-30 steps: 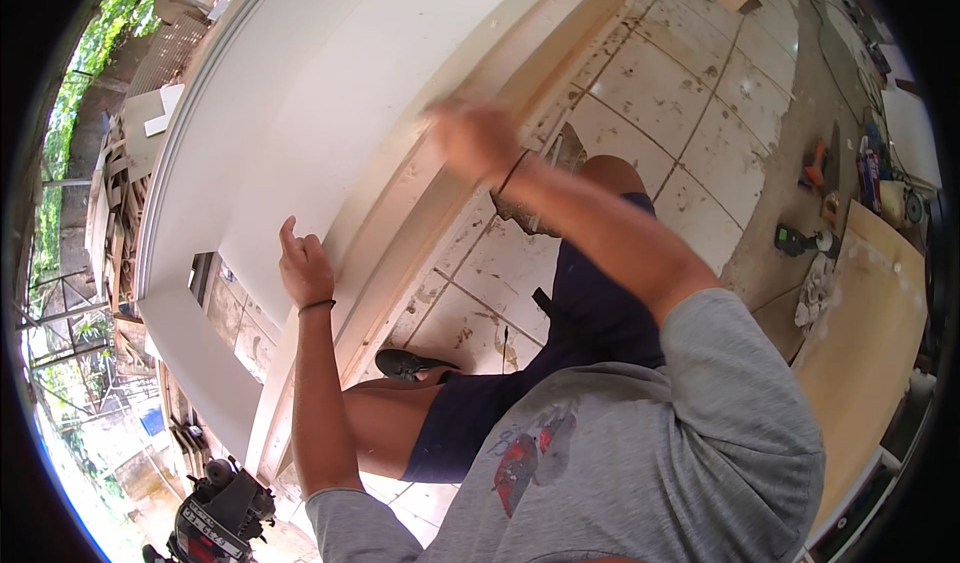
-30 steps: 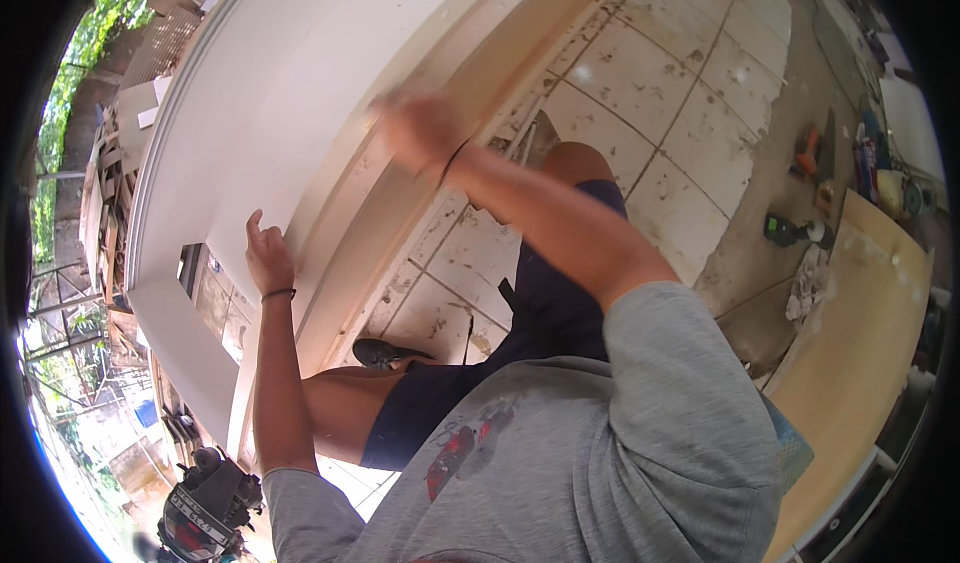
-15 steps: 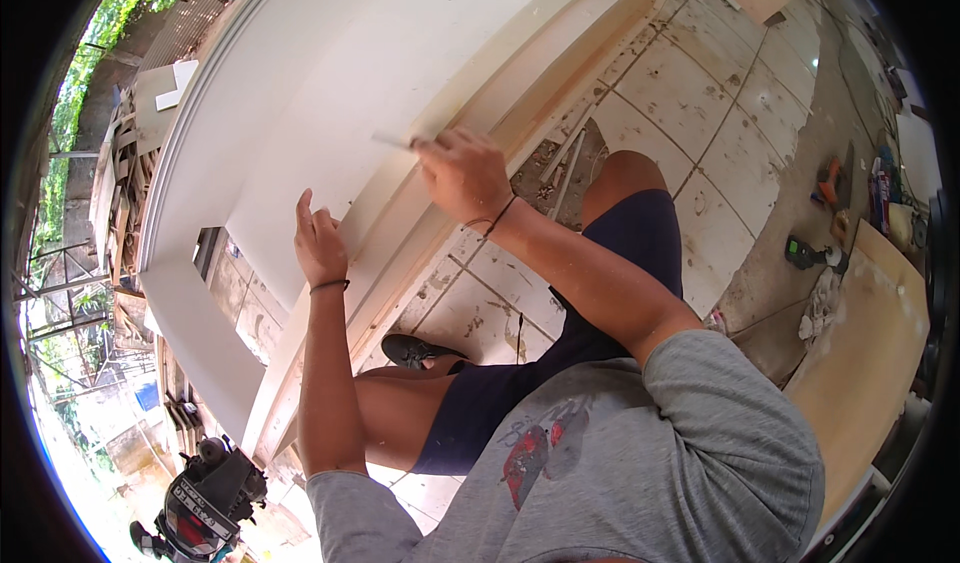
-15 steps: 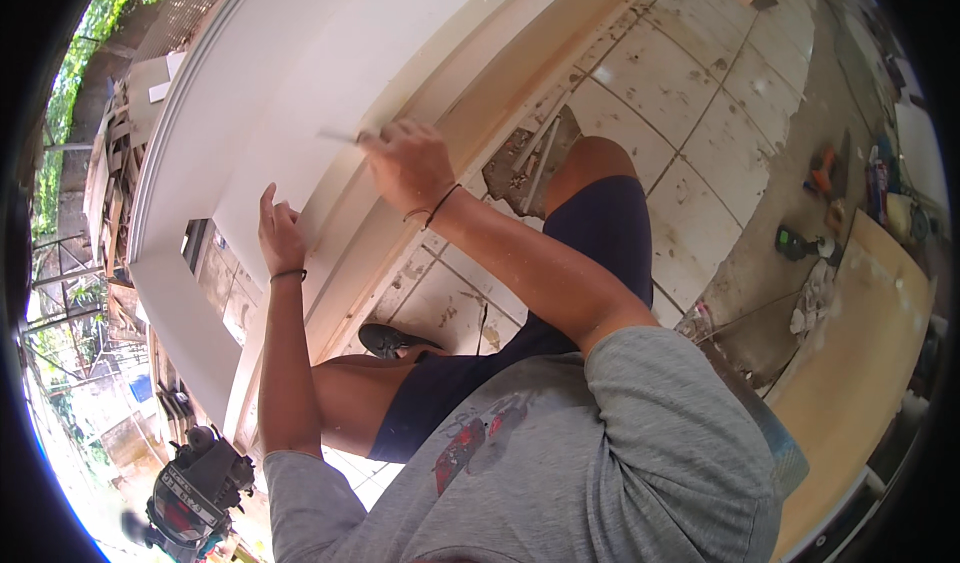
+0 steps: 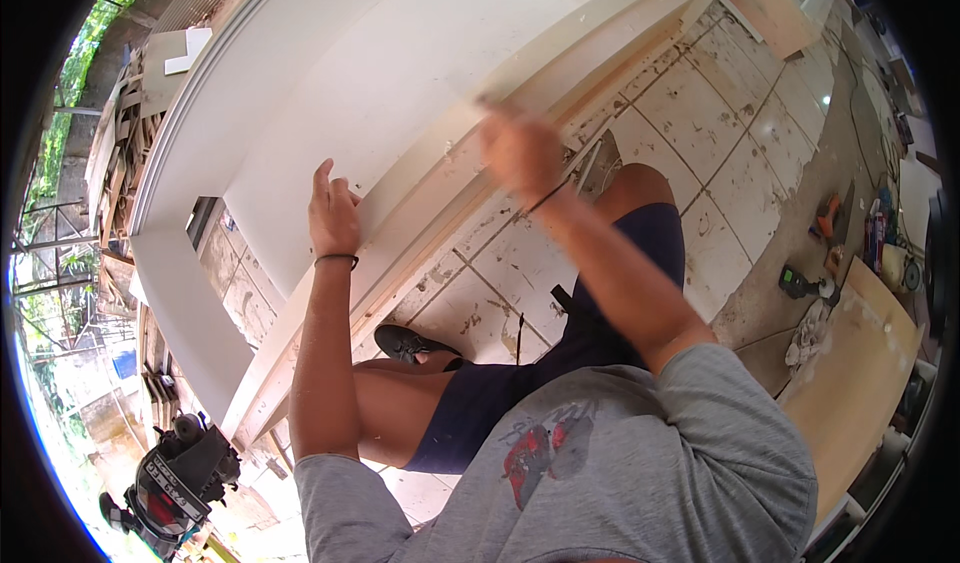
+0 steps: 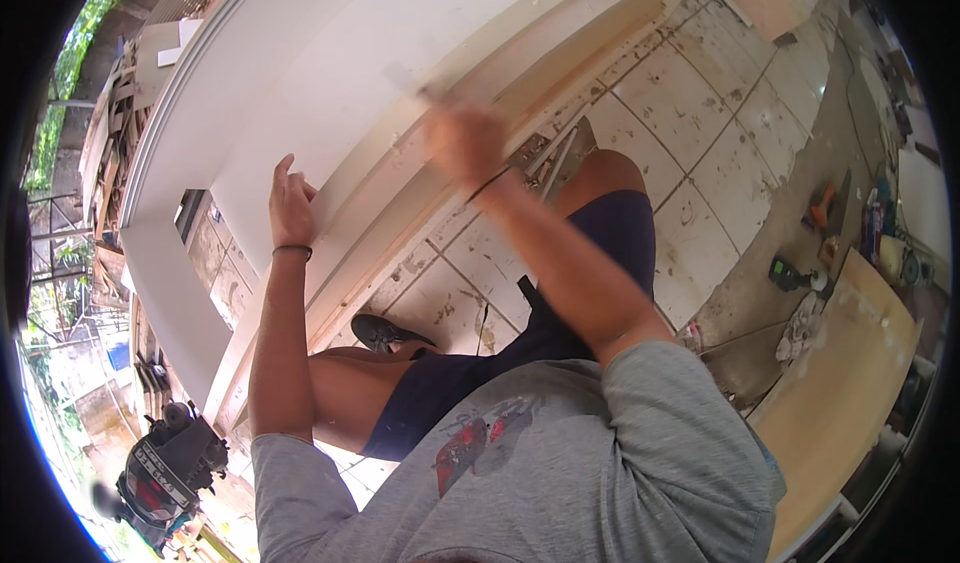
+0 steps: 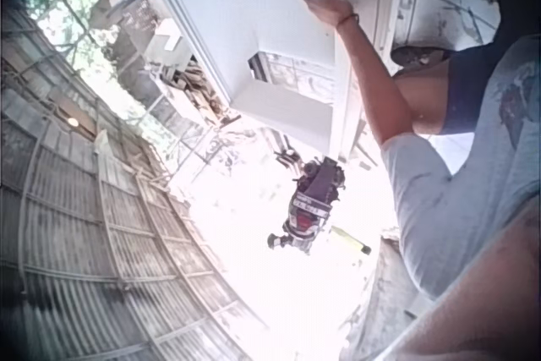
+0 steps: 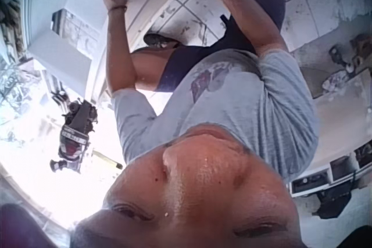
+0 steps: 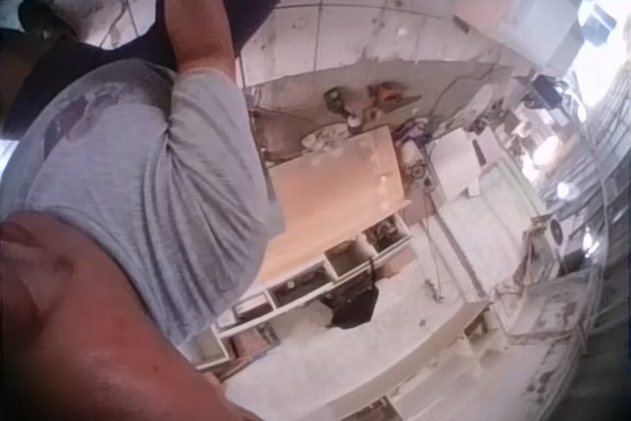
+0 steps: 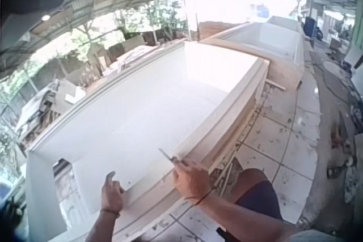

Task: The person uses a piece of sandpaper to smooth the edges and surfaces of a white cabinet frame.

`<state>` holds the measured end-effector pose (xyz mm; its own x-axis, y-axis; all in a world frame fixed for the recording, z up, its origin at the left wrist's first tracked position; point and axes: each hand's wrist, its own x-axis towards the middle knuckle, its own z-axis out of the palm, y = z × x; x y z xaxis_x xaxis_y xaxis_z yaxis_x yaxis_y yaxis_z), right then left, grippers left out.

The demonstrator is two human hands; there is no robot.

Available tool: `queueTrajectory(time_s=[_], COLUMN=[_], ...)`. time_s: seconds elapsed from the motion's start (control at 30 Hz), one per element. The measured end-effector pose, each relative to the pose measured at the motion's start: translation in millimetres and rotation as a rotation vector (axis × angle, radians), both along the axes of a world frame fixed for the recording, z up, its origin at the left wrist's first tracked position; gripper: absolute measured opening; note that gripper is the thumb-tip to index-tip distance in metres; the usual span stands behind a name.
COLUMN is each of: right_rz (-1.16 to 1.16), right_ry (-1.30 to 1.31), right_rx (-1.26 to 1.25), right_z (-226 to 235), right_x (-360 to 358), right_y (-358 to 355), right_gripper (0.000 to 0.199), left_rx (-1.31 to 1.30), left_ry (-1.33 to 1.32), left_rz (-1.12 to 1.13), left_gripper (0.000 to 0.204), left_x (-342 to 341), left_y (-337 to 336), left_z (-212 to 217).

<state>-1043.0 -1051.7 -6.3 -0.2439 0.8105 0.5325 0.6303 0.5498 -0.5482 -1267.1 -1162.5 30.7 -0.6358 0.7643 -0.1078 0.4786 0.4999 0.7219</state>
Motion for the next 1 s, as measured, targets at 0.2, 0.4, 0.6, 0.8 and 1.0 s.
queueTrajectory(time_s=[0.2,0.4,0.6,0.8,1.0], right_rz=[0.363,-0.269,0.072,0.160,-0.280], right_ry=[0.035,-0.106,0.047,0.053,-0.142], right_rx=[-0.072,0.037,0.087,0.084,0.114], right_z=[8.6,14.2,-1.2,4.7,7.9], right_x=[-37.3,60.5,-10.8,-13.3,51.4], right_y=[-54.9,87.2,-19.4,-21.2,78.3], right_gripper=[0.021,0.021,0.020,0.021,0.020], left_rx=[0.040,-0.039,-0.039,0.036,0.086], left_ry=[-0.056,0.087,0.139,0.103,0.131], left_rz=[-0.005,-0.032,-0.041,-0.071,-0.163], left_gripper=[0.049,0.048,0.048,0.048,0.044], left_x=[-1.2,7.7,8.5,3.0,7.4], left_y=[-4.9,0.3,1.6,-14.9,-12.8], left_z=[-2.5,6.8,2.5,6.8,4.1])
